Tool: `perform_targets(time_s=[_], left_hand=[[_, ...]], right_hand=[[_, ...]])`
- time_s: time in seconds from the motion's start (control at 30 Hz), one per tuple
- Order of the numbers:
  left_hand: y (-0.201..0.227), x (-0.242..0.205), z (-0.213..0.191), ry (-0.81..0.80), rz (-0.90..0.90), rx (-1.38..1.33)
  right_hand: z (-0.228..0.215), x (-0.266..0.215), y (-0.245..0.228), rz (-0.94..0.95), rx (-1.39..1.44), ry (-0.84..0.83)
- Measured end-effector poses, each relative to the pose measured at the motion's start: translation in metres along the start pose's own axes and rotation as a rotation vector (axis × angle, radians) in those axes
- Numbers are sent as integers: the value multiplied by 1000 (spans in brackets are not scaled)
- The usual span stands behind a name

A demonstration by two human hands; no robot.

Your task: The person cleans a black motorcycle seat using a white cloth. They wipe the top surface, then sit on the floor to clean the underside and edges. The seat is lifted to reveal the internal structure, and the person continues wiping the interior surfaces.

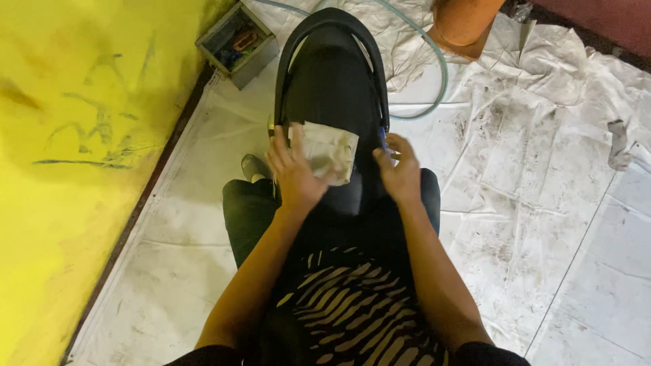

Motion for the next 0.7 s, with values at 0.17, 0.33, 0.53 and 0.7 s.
perform_targets(time_s=[0.17,0.33,0.53,0.7], left_hand=[[36,-39,42,265,554,476],[34,-17,46,438,598,419],[49,61,70,157,475,424],[117,135,69,225,598,319]], right_hand=[[62,-23,-16,-301,-438,-298],[64,-13,-13,-287,-453,-200],[65,-13,-14,-208,-514,-220],[63,-12,-25,-253,-525,-182]])
Point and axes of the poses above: each hand's wrist, its own x-axis towards the middle knuckle, its own z-axis out of the palm, y = z × x, the point moved 10 cm from there along x, towards the middle knuckle, and after that the axes turned 13 degrees about -z, right-handed, at the moved point
